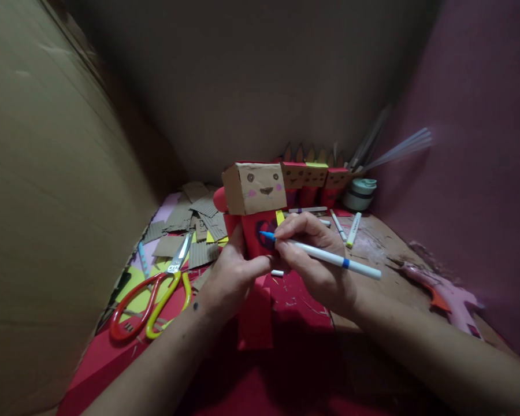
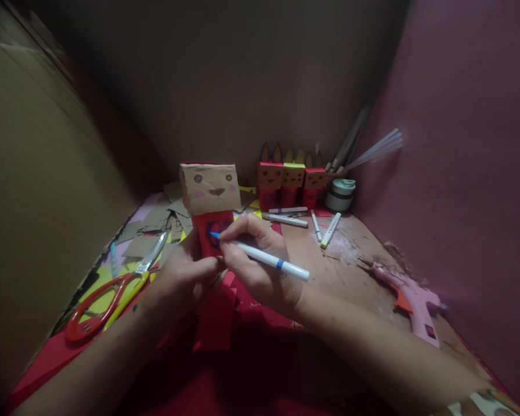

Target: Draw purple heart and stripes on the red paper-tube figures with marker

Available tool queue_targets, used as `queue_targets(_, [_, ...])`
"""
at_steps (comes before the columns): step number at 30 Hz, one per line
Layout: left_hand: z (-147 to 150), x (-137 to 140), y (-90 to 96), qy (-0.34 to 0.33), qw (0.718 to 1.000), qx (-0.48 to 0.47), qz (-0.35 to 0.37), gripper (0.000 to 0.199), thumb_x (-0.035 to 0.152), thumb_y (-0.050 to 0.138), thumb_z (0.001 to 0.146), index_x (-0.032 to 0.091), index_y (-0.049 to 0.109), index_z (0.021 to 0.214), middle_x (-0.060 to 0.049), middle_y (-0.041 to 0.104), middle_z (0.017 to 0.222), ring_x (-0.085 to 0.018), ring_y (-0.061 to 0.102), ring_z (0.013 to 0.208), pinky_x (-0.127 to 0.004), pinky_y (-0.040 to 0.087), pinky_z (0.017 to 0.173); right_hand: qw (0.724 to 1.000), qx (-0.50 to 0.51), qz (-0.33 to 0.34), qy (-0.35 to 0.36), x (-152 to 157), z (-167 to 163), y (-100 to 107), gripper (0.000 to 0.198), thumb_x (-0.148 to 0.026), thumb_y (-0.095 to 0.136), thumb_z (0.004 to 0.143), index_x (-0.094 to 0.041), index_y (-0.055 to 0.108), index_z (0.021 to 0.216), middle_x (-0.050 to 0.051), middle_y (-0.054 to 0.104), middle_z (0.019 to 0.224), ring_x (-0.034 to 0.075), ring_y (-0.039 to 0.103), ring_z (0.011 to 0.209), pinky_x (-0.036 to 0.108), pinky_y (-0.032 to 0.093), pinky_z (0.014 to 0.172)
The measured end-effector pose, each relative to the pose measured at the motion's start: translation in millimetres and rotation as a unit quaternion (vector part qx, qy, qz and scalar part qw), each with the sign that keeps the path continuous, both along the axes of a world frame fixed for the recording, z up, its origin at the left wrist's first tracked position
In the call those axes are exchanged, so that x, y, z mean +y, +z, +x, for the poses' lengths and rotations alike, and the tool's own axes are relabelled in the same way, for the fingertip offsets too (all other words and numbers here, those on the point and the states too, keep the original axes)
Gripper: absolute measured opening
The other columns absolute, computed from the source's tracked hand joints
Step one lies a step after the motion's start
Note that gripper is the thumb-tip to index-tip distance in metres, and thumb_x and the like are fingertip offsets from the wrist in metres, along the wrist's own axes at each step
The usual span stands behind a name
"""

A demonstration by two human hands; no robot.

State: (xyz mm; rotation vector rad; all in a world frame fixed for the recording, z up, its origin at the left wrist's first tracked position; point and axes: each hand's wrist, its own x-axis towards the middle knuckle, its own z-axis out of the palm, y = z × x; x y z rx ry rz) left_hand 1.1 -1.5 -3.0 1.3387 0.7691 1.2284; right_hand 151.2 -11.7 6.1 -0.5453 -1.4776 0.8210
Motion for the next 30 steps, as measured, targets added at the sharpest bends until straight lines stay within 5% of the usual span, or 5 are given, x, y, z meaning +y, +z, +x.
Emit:
queue_targets(12, [2.4,-1.5,2.4,-0.013,0.999,-0.025,-0.017,0.036,0.009,0.070,0.065,0.020,0.068,0.099,0.001,0.075,0.090,-0.022,0.070,0.101,-0.032,0.055,0.088,1.000,-0.014,-0.009,0.012,-1.2,4.3,1.3,0.010,-0.012,0.061,0.078,-0.022,0.061,0.079,-0.004,0.056,0.071,0.012,0.050,0.058,0.026,0.039,0.052])
queue_targets(17, [1.4,-3.6,3.7,0.003,0.999,-0.018,-0.032,0.035,0.010,0.073,0.065,0.022,0.066,0.098,0.001,0.073,0.087,-0.022,0.069,0.101,-0.028,0.054,0.076,1.000,-0.009,-0.017,0.015,-0.8,5.2,-1.2,0.012,-0.011,0.061,0.078,-0.022,0.062,0.079,-0.003,0.057,0.073,0.012,0.051,0.060,0.028,0.039,0.055])
queue_targets(21, [0.3,-4.2,5.2,-0.001,0.999,-0.012,-0.033,0.038,0.008,0.072,0.066,0.021,0.066,0.101,0.002,0.073,0.090,-0.017,0.067,0.085,-0.026,0.051,0.070,0.999,0.009,-0.039,0.030,-0.3,3.9,0.3,0.012,-0.011,0.060,0.081,-0.023,0.062,0.082,-0.006,0.055,0.068,0.012,0.051,0.055,0.027,0.037,0.052])
queue_targets(30, [-2.2,-1.8,1.7,-0.015,1.000,-0.017,-0.021,0.032,0.011,0.075,0.072,0.023,0.066,0.100,0.004,0.070,0.082,-0.017,0.066,0.084,-0.031,0.053,0.085,0.999,-0.008,-0.036,0.027,0.2,5.9,0.3,0.012,-0.011,0.061,0.077,-0.023,0.061,0.078,-0.003,0.057,0.072,0.012,0.053,0.058,0.028,0.042,0.054])
